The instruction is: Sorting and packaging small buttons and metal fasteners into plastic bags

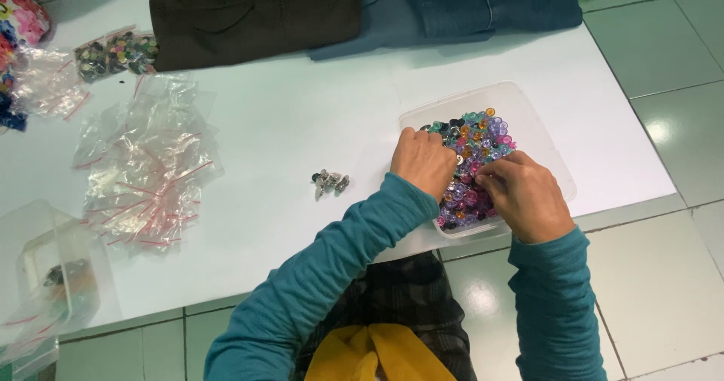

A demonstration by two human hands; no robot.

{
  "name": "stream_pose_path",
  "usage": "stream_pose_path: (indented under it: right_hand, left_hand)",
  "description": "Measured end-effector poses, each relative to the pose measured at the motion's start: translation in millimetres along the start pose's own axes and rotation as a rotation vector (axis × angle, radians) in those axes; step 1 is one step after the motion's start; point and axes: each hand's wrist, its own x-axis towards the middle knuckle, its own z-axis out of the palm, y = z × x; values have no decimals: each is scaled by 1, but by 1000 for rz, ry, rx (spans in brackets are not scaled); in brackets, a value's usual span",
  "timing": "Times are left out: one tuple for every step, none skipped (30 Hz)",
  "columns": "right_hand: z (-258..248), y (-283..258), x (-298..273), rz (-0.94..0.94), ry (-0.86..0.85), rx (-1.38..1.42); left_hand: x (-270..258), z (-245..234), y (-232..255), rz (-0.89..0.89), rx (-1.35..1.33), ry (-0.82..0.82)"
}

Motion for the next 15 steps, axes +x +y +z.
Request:
stream_pose_path:
  right_hand:
    - [0, 2, 0, 0, 2, -1]
    - [0, 3, 0, -5, -7, 21]
    - [0, 5, 0, -10, -16, 42]
    - [1, 8, -1, -9, -16, 42]
    - [3, 11, -1, -20, -15, 74]
    - [4, 13, -2, -32, -14, 106]
    - [-1, 9, -3, -32, -15, 106]
    - [-7, 4, -3, -33, -37, 112]
    - [-13, -1, -3, -35, -58, 118]
    - [-12, 0, -2, -36, -57, 117]
    - [-11, 1, -1, -30, -63, 120]
    - [-10, 1, 0, -22, -69, 124]
    - [-9, 2, 0, -23, -69, 123]
    - [-8, 3, -1, -16, -32, 135]
    - [-8, 4, -1, -10, 6, 147]
  left_hand:
    - [-1, -1, 0, 1, 0, 2]
    - [-1, -2, 1, -5, -15, 30]
    - [-2, -3, 1, -10, -30, 57]
    - [-3, -2, 0, -9, -30, 57]
    - [-3, -2, 0, -4, -37, 68]
    - [-4, -2, -1, 1, -43, 77]
    - [-4, -1, -1, 0, -44, 77]
    - [-4, -1, -2, 1, -60, 87]
    - [-5, -2, -3, 3, -77, 97]
    - [-5, 0, -3, 2, -77, 99]
    - [-5, 1, -4, 9, -87, 123]
    - [-5, 3, -4, 17, -98, 145]
    - [-5, 3, -6, 17, -98, 146]
    - [-6, 3, -7, 21, -116, 165]
    - [-6, 3, -8, 24, -135, 183]
